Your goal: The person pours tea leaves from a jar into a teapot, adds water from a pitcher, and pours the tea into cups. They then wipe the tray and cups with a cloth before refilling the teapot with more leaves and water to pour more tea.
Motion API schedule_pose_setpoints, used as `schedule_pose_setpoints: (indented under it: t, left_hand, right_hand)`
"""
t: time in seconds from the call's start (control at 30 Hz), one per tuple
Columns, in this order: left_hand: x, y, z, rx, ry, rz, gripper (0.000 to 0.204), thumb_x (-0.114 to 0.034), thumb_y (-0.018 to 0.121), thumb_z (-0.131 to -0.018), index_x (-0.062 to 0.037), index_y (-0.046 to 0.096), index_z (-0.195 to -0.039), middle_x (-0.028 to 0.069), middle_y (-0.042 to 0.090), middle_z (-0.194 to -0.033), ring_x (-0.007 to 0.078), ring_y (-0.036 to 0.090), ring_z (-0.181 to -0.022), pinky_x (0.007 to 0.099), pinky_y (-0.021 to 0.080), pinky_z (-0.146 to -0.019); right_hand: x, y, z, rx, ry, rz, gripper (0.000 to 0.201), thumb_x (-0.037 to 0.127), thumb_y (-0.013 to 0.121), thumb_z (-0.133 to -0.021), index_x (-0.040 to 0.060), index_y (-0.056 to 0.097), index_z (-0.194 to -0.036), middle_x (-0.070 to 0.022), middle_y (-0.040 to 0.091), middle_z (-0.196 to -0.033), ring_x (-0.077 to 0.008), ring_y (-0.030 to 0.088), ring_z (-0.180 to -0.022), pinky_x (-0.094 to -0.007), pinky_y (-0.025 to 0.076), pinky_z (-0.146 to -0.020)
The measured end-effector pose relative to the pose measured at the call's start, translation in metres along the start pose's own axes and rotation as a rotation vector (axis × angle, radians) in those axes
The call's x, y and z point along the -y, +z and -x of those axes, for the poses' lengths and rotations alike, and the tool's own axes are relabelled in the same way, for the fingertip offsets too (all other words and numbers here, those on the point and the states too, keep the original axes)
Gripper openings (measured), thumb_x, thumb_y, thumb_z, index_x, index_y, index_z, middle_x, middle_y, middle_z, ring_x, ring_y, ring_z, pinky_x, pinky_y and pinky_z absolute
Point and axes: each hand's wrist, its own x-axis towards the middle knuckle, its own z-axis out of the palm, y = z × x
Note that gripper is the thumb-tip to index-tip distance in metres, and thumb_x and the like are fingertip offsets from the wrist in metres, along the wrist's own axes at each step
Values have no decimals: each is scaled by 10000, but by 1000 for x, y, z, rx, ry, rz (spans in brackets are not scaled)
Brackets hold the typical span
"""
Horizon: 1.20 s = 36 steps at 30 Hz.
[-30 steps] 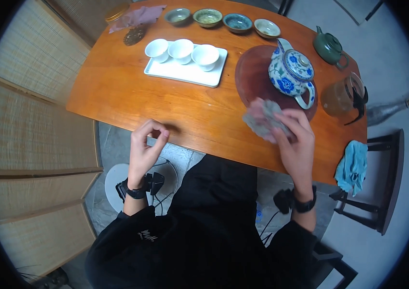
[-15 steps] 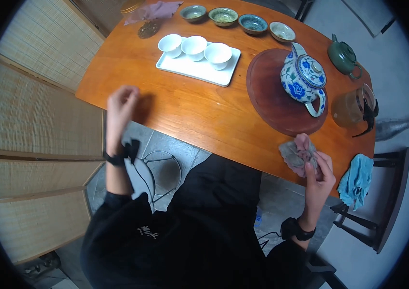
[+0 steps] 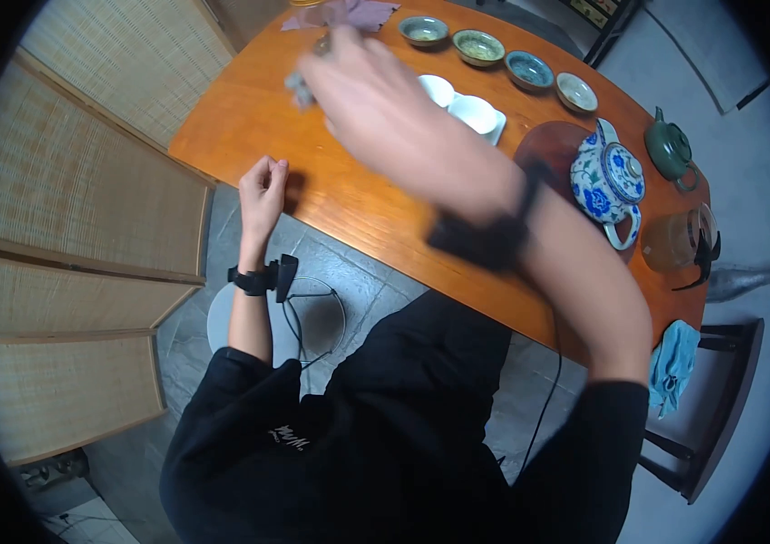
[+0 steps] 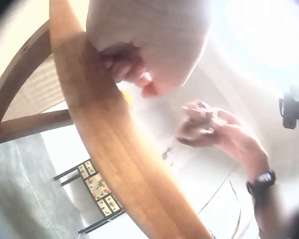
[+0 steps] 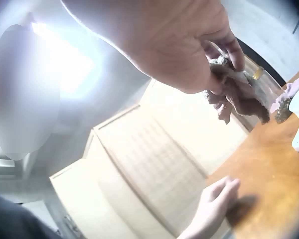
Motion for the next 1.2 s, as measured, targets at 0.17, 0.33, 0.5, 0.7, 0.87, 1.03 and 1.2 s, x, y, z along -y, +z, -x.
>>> schedule_pose_setpoints:
  t: [0.17,0.33,0.5,0.7,0.87,1.03,1.2]
  left_hand:
    - [-4,10,0,-230,9,21,391,-94,592,-869,-14,339,-581,36,273,-509,101,270,-505,325,251,-451]
    - [5,12,-1,-330,-50,136,410,-117,555,-910,-22,311,-594,4,273,-523,78,260,-527,319,212,-457]
    - [3,8,0,-325,-67,225,411,-157,505,-968,-26,339,-615,-20,279,-550,70,265,-545,311,207,-462]
    - [8,6,-1,-205,-39,153,398,-169,496,-984,-24,361,-638,-21,293,-574,64,280,-568,300,216,-478]
    - [-17,4,10,-37,-68,234,372,-138,504,-987,-42,354,-660,-57,278,-611,50,251,-590,278,207,-489]
    - [-96,13,31,513,-116,243,183,-165,644,-914,8,633,-974,-23,605,-790,42,515,-723,208,377,-596]
    - [-88,15,-4,509,-138,443,273,-74,616,-916,37,596,-1165,10,629,-965,65,548,-825,216,437,-731]
  right_hand:
    - [-55,166,-83,232,314,279,218,101,652,-789,-9,703,-970,-249,618,-1000,-358,632,-981,-431,555,-728]
    - [-25,185,-65,407,282,236,172,87,638,-787,-8,698,-917,-242,622,-988,-343,640,-929,-407,564,-678]
    - [33,128,32,284,22,78,160,6,619,-727,-30,632,-883,-221,578,-902,-343,628,-888,-404,563,-666]
    - [55,12,145,293,387,28,279,-48,573,-734,-14,627,-1006,-162,514,-951,-331,590,-884,-392,527,-757]
    - [47,-58,194,167,755,-114,261,-26,585,-798,-20,654,-1049,-181,531,-1014,-345,607,-914,-380,513,-766]
    - [28,-26,169,-291,845,-770,285,43,624,-849,-21,631,-1127,-181,563,-1023,-296,637,-910,-359,514,-756]
    - [14,53,95,-68,585,-791,377,52,633,-892,-43,544,-1245,-144,504,-1096,-192,641,-846,-303,540,-731]
